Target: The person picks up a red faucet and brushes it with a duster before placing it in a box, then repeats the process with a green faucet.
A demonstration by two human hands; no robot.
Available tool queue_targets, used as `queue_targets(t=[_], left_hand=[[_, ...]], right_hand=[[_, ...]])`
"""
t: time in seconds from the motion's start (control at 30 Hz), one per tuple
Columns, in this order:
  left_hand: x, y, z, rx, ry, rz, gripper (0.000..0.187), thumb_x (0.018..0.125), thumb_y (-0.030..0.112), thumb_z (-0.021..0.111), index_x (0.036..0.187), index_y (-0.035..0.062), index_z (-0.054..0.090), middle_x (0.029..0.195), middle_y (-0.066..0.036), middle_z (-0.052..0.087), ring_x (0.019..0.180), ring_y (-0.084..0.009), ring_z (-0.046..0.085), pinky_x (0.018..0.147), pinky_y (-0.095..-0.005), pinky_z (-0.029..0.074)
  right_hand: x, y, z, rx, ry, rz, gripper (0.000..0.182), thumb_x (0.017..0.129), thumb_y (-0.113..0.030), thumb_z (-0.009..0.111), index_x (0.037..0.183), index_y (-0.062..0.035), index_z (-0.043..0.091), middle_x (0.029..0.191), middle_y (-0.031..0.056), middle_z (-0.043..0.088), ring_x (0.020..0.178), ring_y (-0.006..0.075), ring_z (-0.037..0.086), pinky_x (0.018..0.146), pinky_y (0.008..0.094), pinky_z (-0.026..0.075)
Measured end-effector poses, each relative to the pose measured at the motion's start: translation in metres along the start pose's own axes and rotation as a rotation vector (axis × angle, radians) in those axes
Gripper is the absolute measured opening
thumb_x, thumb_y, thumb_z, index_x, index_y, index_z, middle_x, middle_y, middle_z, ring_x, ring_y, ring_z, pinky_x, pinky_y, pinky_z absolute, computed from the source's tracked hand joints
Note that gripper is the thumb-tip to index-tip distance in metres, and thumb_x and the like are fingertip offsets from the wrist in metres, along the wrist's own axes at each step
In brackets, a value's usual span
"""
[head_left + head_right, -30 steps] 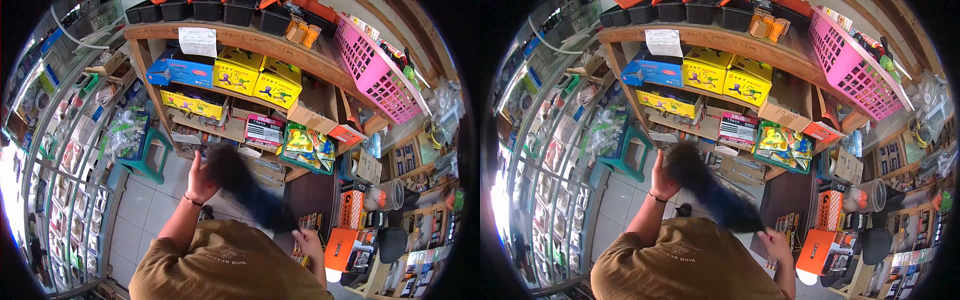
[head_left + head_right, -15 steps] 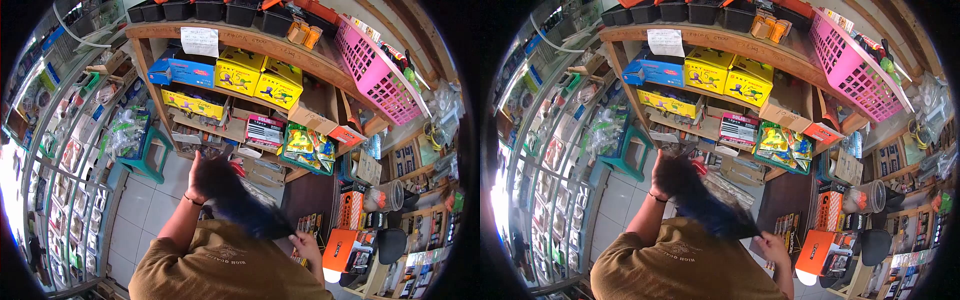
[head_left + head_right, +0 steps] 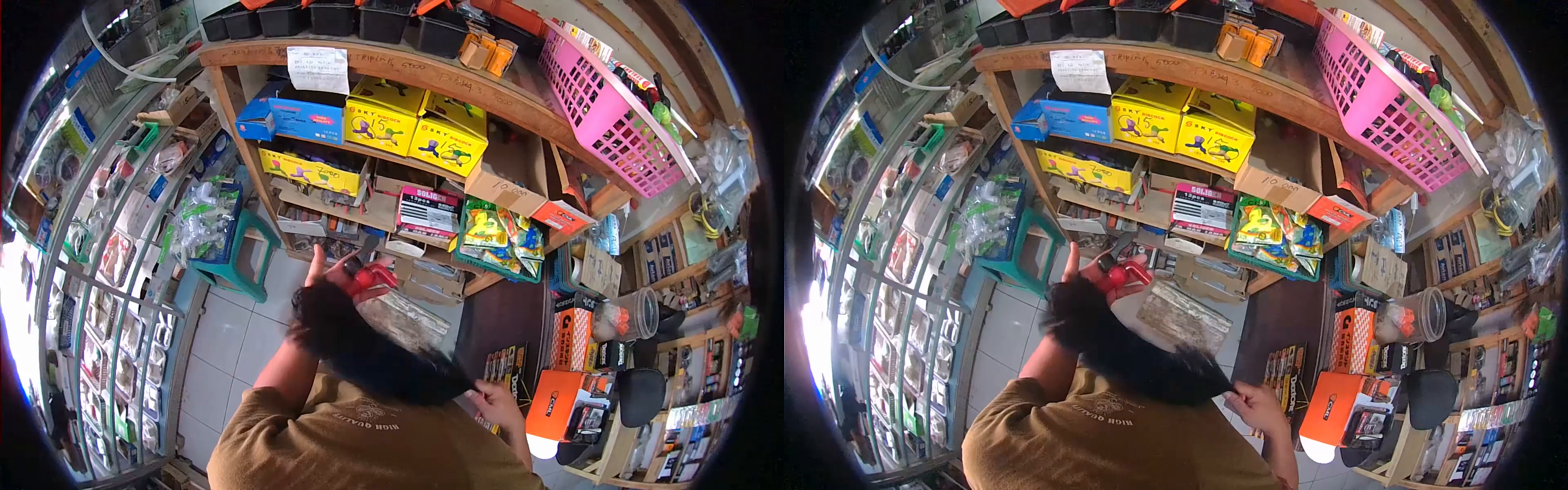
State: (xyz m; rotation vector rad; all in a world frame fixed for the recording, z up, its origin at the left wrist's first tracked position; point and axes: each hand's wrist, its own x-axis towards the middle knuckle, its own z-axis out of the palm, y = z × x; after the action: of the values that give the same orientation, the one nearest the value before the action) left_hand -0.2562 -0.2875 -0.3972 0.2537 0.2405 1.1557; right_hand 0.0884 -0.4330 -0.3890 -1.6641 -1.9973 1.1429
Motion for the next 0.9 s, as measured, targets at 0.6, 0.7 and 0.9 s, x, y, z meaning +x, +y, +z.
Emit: queue_targets(t=[0.6, 0.7, 0.9], left_hand=[[0.000, 0.008, -0.012, -0.527, -0.333, -0.148, 0.085, 0.085, 0.068, 0.031, 0.136, 0.0007, 0.031, 0.136, -0.019, 0.040, 0.122, -0.0334, 0.042, 0.103, -0.0463, 0.032], [0.003, 0.004, -0.009, -0.214, -0.038, -0.002, 0.083, 0.085, 0.067, 0.031, 0.136, 0.0012, 0.033, 0.133, -0.020, 0.043, 0.121, -0.0339, 0.043, 0.102, -0.0499, 0.032], [0.004, 0.001, -0.006, -0.180, -0.087, -0.057, 0.086, 0.085, 0.069, 0.026, 0.136, 0.0002, 0.032, 0.133, -0.026, 0.040, 0.115, -0.0401, 0.046, 0.100, -0.0536, 0.033]], right_hand=[[0.009, 0.001, 0.002, 0.121, 0.061, 0.136, 0.031, 0.087, -0.027, 0.058, 0.072, -0.0010, 0.050, 0.053, 0.0083, 0.044, 0.050, 0.0137, 0.043, 0.048, 0.0334, 0.038], [0.009, -0.002, 0.001, 0.125, 0.082, 0.109, 0.032, 0.087, -0.027, 0.059, 0.071, -0.0011, 0.048, 0.051, 0.0077, 0.042, 0.048, 0.0131, 0.041, 0.047, 0.0330, 0.038], [0.009, 0.014, 0.002, 0.131, 0.106, 0.144, 0.033, 0.088, -0.029, 0.058, 0.071, -0.0019, 0.050, 0.051, 0.0069, 0.040, 0.049, 0.0119, 0.041, 0.048, 0.0315, 0.039]])
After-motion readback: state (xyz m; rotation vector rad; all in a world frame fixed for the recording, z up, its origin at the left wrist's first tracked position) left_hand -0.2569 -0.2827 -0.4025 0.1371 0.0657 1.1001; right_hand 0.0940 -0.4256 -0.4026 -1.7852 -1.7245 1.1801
